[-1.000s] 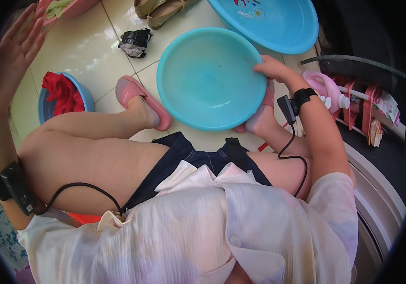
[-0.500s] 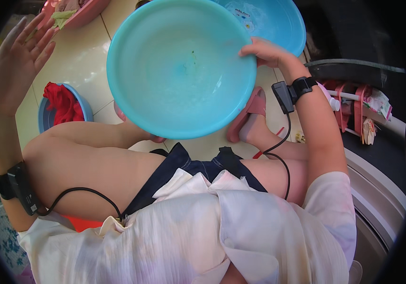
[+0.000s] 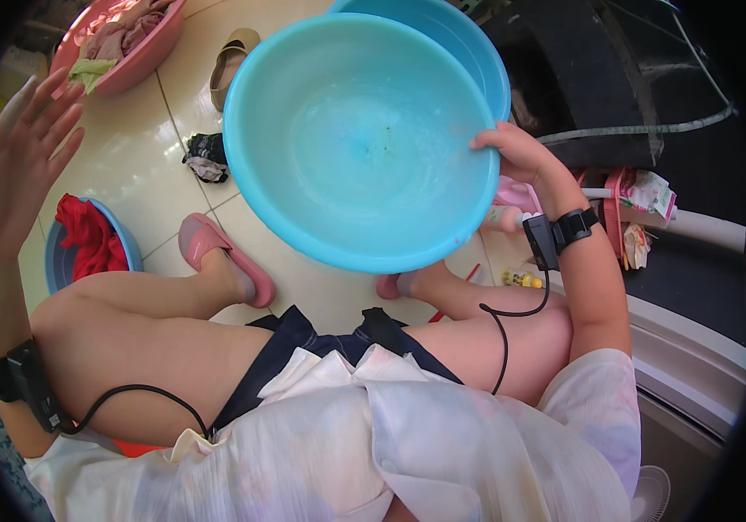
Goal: The person brushes the soles and uppers of shoes with a red brush in a basin of soapy water, then rinses the basins, and finally hand-washes several pieces of dark clothing in the soapy water.
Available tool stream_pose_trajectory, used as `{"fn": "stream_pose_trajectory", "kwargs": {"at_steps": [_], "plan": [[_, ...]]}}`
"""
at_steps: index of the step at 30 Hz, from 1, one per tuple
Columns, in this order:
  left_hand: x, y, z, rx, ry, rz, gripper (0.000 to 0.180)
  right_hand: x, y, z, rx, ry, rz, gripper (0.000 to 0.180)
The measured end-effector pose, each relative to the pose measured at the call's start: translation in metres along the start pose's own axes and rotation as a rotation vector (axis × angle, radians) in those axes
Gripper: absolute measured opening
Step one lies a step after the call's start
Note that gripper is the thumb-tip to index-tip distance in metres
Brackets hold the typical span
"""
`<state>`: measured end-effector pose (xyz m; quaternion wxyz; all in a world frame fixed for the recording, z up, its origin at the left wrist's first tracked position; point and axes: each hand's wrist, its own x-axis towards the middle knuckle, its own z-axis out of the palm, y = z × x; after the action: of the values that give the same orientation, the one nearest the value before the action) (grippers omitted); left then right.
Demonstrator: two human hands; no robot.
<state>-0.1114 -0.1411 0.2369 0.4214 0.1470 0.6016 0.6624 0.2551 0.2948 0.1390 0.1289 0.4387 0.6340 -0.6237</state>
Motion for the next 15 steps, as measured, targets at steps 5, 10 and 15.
{"fn": "stream_pose_trajectory", "kwargs": {"at_steps": [5, 10, 15], "plan": [[0.004, -0.003, 0.01, -0.01, -0.05, -0.021, 0.051, 0.003, -0.02, 0.005, 0.032, 0.088, 0.004, 0.049], [0.002, -0.003, 0.013, -0.005, -0.058, -0.02, 0.05, -0.008, -0.011, -0.02, -0.028, 0.095, -0.013, 0.05], [-0.003, -0.001, 0.012, 0.019, 0.023, -0.017, 0.05, -0.01, 0.013, -0.017, -0.058, -0.051, 0.088, 0.054]]}}
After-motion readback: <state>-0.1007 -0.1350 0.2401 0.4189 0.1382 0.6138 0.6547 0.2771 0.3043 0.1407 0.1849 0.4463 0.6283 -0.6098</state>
